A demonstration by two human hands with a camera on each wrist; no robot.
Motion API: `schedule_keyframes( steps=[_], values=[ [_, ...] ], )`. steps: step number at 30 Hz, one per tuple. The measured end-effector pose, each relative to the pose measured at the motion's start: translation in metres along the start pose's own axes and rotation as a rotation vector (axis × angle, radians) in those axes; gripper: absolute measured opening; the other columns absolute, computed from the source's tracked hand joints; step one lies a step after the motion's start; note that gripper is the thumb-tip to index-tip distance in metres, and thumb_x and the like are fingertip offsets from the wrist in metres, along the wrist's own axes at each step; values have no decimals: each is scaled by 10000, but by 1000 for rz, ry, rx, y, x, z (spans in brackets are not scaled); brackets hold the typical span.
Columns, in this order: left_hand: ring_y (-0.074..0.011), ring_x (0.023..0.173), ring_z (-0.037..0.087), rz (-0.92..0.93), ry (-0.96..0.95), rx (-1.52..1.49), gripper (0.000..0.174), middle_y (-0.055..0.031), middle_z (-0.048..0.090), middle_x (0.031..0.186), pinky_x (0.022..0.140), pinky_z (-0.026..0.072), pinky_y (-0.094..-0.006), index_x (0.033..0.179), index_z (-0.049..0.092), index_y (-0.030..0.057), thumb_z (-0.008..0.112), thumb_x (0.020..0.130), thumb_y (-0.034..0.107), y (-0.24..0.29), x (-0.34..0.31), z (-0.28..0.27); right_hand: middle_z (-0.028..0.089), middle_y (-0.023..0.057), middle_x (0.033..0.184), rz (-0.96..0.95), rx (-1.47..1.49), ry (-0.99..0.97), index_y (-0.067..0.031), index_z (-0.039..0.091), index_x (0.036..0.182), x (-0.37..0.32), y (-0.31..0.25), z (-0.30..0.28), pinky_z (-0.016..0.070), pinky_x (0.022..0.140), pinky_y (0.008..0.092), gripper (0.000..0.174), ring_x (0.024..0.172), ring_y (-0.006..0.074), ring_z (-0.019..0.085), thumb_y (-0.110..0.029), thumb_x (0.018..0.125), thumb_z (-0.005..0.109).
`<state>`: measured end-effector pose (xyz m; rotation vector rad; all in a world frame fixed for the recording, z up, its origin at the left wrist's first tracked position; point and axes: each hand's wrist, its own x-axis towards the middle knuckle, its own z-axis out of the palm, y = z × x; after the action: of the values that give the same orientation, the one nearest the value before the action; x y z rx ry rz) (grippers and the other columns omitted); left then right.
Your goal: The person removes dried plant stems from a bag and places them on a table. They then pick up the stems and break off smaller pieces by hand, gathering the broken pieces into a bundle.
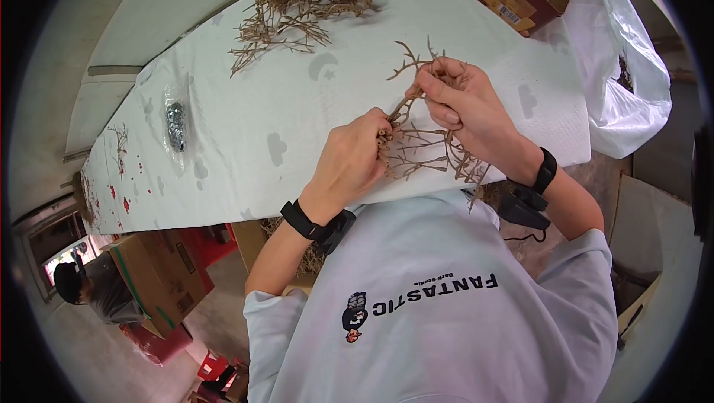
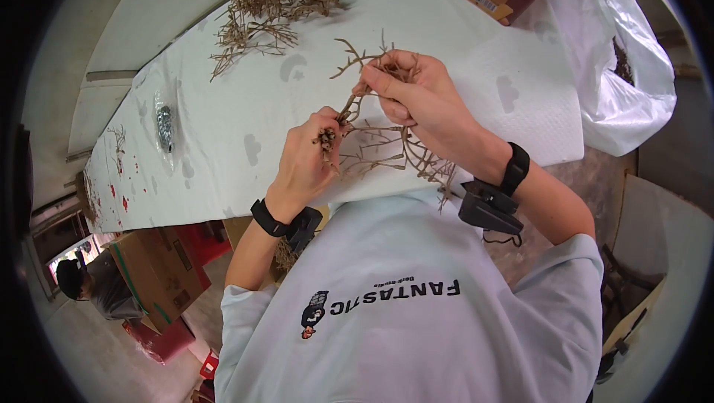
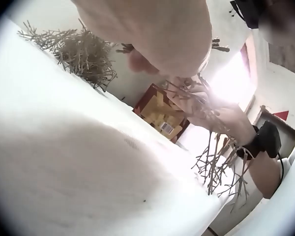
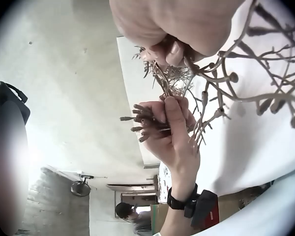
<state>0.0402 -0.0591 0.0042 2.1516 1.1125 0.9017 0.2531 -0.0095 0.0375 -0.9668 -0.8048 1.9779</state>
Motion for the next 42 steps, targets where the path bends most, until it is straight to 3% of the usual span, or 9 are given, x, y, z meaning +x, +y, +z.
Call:
schedule_keyframes(
  steps=[7,8,10,12,15,28,32,35,42],
  values=[
    [-275,667,579,124,103,66,254,-153,599,880,585,473,-328,977,462,3,575,832,-172,-3,-3,-13,662,60,889,-119,-135,55,-3,594,998,-21,-5,10,264,465,186,164,517,8,342,-166,1015,602],
    [-233,672,575,150,190,66,214,-132,601,873,592,470,-315,974,462,4,567,861,-145,-8,-8,-12,647,50,871,-330,-133,112,-6,595,999,-17,-11,-5,260,463,184,162,503,10,327,-167,1019,594],
    [-164,717,570,-355,349,-183,206,-83,555,859,630,468,-297,956,480,39,484,842,-132,-35,-32,-37,613,21,818,-524,-113,249,-6,609,977,-14,-43,-51,249,454,193,180,498,11,324,-179,1021,590],
    [-86,733,489,-527,569,-433,138,-28,516,859,647,433,-239,985,451,56,462,938,-74,-59,-49,-59,593,2,782,-511,-92,346,-3,622,954,-18,-59,-63,242,447,205,201,506,10,335,-192,1018,595],
    [-77,723,480,-459,548,-564,169,-18,513,859,646,423,-226,1007,438,63,496,929,-75,-58,-42,-55,590,29,957,-239,-32,255,-29,594,1028,-16,-46,-59,249,454,178,172,492,14,316,-190,1050,537],
    [-71,687,491,-630,228,-745,287,23,533,752,620,401,-226,1075,498,51,694,878,-19,-4,-15,-32,611,41,1003,-98,-57,102,-7,584,1038,11,-29,-47,323,498,197,226,616,48,466,-217,1052,505],
    [-66,691,498,-685,200,-1150,301,34,538,727,630,398,-219,1080,548,47,751,858,58,-25,-13,-29,616,59,1054,-26,-22,107,6,586,1095,17,-20,-53,433,608,216,254,749,104,571,-228,1040,506],
    [-63,699,495,-679,157,-954,241,39,527,737,641,395,-214,1020,571,52,751,866,98,-23,-11,-27,622,91,1127,-35,17,152,12,577,1169,22,-14,-54,506,780,264,301,925,171,628,-246,1033,503],
    [-70,730,479,-621,-3,-924,195,38,506,779,663,372,-219,886,553,69,745,851,75,6,9,-29,619,124,1186,-160,-37,149,37,540,1273,29,-13,-45,501,915,315,384,1063,213,620,-246,1014,539]
  ],
)
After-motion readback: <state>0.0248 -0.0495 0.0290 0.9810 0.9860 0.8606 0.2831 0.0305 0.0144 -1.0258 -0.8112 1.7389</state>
